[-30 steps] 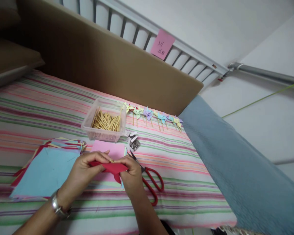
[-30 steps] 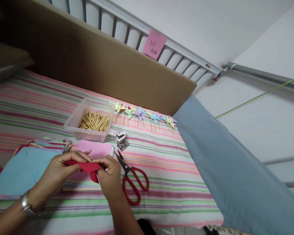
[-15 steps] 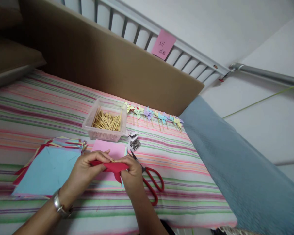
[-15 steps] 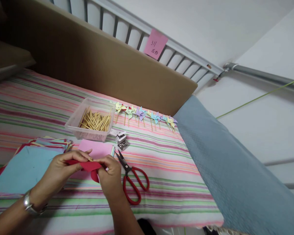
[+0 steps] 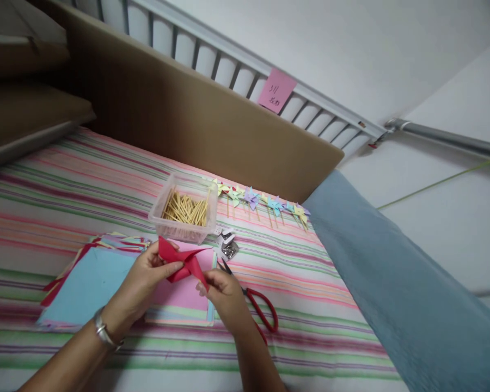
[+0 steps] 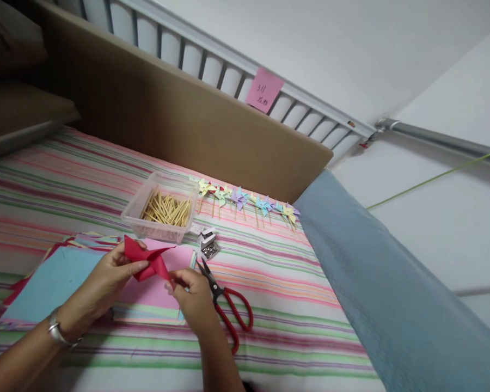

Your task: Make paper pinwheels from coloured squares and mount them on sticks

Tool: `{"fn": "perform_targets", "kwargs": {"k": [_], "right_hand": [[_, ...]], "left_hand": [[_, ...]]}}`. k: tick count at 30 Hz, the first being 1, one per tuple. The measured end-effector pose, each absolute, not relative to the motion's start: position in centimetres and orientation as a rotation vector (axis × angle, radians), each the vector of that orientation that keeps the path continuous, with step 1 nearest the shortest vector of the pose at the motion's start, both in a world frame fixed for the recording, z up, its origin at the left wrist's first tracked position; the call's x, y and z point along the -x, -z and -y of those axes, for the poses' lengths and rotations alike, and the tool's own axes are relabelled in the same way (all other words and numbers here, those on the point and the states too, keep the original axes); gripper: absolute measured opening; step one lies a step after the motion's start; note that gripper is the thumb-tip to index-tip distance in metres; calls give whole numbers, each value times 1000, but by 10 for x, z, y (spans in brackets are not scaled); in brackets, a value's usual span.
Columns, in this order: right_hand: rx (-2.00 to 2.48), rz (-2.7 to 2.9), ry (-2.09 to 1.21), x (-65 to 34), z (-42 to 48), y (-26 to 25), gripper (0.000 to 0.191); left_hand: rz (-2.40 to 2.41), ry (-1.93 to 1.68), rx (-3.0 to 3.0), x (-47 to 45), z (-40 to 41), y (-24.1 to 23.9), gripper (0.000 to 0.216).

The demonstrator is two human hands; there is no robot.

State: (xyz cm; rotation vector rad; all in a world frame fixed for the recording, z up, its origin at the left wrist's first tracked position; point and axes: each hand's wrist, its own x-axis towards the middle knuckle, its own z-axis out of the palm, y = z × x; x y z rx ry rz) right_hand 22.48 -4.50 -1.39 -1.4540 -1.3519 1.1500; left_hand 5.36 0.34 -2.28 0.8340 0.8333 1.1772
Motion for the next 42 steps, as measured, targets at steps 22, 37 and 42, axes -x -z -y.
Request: {"fn": "perform_targets", "kwargs": {"k": [22, 37, 42], "right_hand": [[1517, 1342, -1116, -219, 46, 16, 10], [1443, 1150, -1245, -209, 48, 21, 5], [1438, 1150, -1231, -209, 48, 20, 3]], "left_hand": [[-810, -1114, -854, -47, -10, 22, 11], [-852, -1163, -794, -47, -9, 21, 17], [-842, -1172, -774, -48, -8, 21, 17]]}}
